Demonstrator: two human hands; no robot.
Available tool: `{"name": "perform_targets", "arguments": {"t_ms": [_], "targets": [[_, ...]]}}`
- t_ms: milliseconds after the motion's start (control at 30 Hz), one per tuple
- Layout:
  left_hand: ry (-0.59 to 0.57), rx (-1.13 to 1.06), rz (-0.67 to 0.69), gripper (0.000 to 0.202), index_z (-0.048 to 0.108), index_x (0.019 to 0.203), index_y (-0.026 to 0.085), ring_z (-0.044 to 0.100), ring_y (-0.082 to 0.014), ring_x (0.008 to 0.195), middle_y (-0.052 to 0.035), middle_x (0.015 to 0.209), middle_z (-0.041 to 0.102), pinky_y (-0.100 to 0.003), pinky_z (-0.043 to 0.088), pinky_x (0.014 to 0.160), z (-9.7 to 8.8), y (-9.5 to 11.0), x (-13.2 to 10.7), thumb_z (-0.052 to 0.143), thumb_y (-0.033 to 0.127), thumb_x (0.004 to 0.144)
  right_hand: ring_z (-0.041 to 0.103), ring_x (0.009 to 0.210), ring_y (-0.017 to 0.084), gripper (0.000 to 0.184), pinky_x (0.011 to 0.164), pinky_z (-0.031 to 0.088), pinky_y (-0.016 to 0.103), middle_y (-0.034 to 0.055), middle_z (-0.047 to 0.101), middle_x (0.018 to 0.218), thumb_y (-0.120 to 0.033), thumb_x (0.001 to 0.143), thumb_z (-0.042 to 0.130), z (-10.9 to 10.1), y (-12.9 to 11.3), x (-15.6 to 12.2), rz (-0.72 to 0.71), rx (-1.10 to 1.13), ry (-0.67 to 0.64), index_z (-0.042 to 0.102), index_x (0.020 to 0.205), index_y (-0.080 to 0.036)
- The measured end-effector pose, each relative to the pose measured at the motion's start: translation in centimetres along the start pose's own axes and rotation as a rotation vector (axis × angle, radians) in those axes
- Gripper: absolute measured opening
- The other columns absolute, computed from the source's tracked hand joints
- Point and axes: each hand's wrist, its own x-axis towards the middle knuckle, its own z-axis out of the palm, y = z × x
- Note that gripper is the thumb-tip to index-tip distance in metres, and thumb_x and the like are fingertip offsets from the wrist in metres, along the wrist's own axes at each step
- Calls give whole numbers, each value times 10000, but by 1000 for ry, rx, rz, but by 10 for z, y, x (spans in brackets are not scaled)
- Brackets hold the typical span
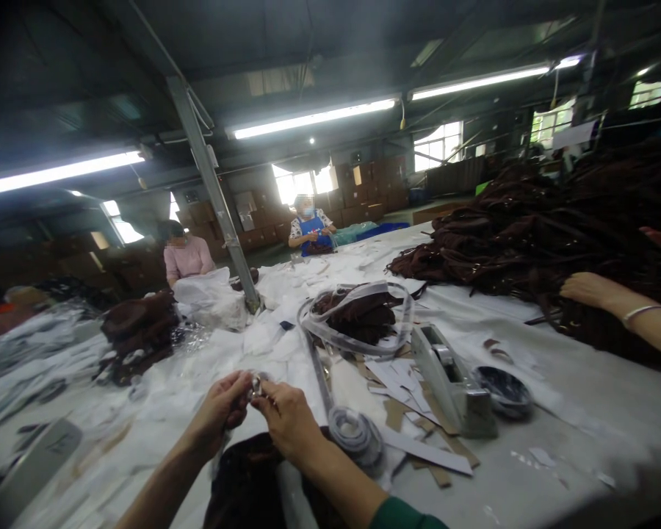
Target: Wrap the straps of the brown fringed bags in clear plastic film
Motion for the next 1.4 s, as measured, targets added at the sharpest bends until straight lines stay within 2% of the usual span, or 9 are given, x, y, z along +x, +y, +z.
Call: {"name": "perform_targets", "arguments": {"t_ms": [167,433,633,833,1067,1133,1233,1300,1400], "targets": [[29,152,3,482,500,671,170,196,-22,323,109,411,322,-186,84,356,-4,-10,6,630,633,701,564,765,162,166,715,426,268,43,574,828,-279,903,506,1,0,-8,26,-194,-1,641,869,-188],[7,423,171,515,462,553,184,317,-88,440,56,456,371,-227,237,455,1,-10,12,546,660,729,594,785,171,196,689,389,260,56,601,850,-274,929,453,10,0,-14,102,-369,42,621,878,-186],[129,723,245,411,460,520,206,391,-136,458,35,437,408,-257,257,509,9,-2,3,471,486,822,598,767,187,244,670,350,279,69,621,822,-295,945,415,17,-2,-15,152,-489,40,608,860,-173],[108,926,321,340,536,602,210,528,-187,595,-27,597,594,-283,331,624,19,0,-5,410,371,874,601,744,191,255,666,340,289,67,628,789,-235,941,382,25,9,-15,209,-494,80,600,824,-172],[67,673,351,343,640,813,197,605,-235,748,-62,760,668,-304,428,717,26,-7,-7,469,492,850,574,676,171,271,628,318,287,49,620,716,-218,925,376,24,14,-11,285,-341,296,569,737,-193],[98,608,344,371,637,824,190,573,-215,673,-37,673,622,-289,424,648,25,-9,-9,502,535,825,570,669,172,272,620,320,285,50,623,713,-241,925,390,21,10,-11,287,-266,329,567,724,-197],[152,560,303,445,574,682,186,431,-150,501,27,508,458,-254,337,508,22,-12,-14,492,605,807,565,655,173,295,621,332,283,48,627,700,-313,927,420,18,4,-14,274,-166,322,574,699,-204],[146,544,295,490,539,628,179,365,-120,476,44,491,398,-241,293,480,22,-13,-16,486,634,800,559,641,173,321,620,336,284,46,619,675,-344,928,424,19,2,-16,272,-131,321,567,676,-207],[91,448,247,506,558,689,164,316,-97,465,61,499,371,-225,258,454,27,-17,-17,510,660,776,551,643,176,320,618,327,286,50,601,665,-322,926,418,22,2,-17,271,-143,362,542,654,-206]]}}
